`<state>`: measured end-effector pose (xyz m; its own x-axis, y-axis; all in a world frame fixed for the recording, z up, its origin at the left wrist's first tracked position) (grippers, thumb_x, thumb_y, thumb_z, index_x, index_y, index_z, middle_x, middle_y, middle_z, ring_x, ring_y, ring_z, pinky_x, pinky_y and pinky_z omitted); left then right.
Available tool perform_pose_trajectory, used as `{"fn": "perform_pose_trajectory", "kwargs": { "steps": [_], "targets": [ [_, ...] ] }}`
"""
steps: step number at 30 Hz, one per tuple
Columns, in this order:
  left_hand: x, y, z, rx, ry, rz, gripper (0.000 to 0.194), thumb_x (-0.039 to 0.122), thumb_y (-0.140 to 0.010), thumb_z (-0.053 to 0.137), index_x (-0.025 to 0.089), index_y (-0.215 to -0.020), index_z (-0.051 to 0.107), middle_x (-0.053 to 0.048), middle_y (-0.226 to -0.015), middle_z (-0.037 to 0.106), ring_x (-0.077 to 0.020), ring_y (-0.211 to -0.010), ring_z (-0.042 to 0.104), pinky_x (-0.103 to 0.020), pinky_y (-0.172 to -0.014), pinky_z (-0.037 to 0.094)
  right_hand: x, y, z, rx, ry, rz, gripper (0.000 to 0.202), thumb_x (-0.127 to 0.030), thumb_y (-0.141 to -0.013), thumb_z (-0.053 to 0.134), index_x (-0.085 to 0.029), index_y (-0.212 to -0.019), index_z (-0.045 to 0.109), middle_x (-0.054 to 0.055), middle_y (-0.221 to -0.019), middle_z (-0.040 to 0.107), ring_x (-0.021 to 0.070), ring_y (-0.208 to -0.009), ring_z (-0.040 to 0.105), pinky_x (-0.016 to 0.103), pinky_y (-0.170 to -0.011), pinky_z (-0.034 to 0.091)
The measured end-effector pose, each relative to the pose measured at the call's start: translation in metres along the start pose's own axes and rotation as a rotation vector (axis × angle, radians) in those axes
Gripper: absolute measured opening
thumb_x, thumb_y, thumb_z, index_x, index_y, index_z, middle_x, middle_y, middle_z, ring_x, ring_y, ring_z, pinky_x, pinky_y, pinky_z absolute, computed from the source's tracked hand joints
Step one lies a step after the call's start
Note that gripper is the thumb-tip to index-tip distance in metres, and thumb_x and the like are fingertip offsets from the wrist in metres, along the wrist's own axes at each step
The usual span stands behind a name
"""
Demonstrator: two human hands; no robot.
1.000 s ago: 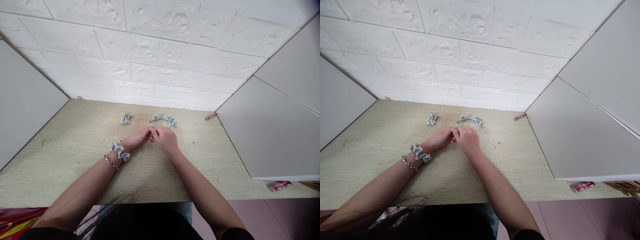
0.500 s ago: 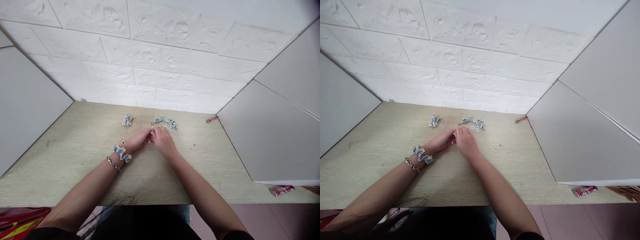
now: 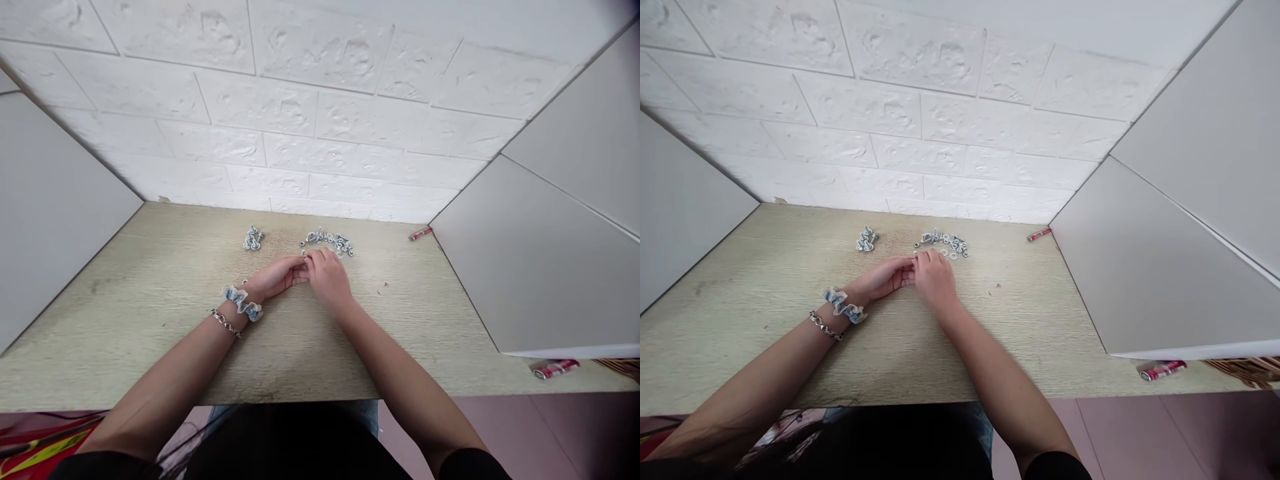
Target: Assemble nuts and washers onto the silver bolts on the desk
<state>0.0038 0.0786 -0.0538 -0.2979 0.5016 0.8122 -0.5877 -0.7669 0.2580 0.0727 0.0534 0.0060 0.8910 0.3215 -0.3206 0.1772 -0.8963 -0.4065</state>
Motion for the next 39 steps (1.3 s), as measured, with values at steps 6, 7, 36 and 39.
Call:
{"fn": "perform_pose_trajectory", "kwargs": {
  "steps": [6,7,36,39],
  "targets": [
    [0.005,0.004,0.017,-0.122,-0.302,0.134,0.017,0.011,-0.064,0.059,0.012,-0.081,0.057,-0.001,-0.079,0.057,-0.0112,-0.075,0.052,-0.019,-0.069,0.042,0.007,0.0,-0.004,0.011,-0.021,0.084,0.021,-0.024,-0.091,0.04,-0.014,-0.092,0.058,0.009,-0.092,0.056,0.0212,-0.088,0.05,0.032,-0.079,0.04],
    [0.007,0.004,0.017,-0.113,-0.367,0.162,0.016,0.013,-0.065,0.059,0.012,-0.081,0.057,-0.001,-0.08,0.057,-0.0122,-0.076,0.051,-0.02,-0.069,0.041,0.007,0.0,-0.005,0.014,-0.038,0.092,0.021,-0.024,-0.091,0.04,-0.014,-0.092,0.058,0.009,-0.092,0.056,0.021,-0.088,0.05,0.032,-0.08,0.04],
    [0.016,0.005,0.013,0.128,-0.973,0.275,0.014,0.019,-0.067,0.04,0.015,-0.055,0.046,0.001,-0.051,0.045,-0.0117,-0.052,0.04,-0.023,-0.051,0.033,-0.006,0.004,-0.016,0.132,-0.245,-0.024,0.015,-0.022,-0.086,0.045,-0.017,-0.091,0.059,0.005,-0.093,0.06,0.0206,-0.091,0.053,0.034,-0.085,0.037],
    [0.019,0.008,0.019,0.107,-1.022,0.301,0.014,0.019,-0.069,0.04,0.014,-0.06,0.048,0.0,-0.057,0.048,-0.0131,-0.058,0.043,-0.024,-0.053,0.035,-0.006,0.004,-0.016,0.126,-0.26,-0.025,0.014,-0.025,-0.084,0.049,-0.018,-0.091,0.059,0.004,-0.091,0.06,0.0201,-0.088,0.054,0.035,-0.084,0.037]
  ]
}}
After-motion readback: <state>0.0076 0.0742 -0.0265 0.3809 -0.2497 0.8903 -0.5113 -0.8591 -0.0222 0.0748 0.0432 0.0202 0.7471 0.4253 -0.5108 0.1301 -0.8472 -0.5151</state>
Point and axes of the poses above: each hand's wrist, its own y-axis away from the middle knuckle, its own z-axis out of the palm, x = y × z, the point moved 8 cm from there along -y, towards the middle knuckle
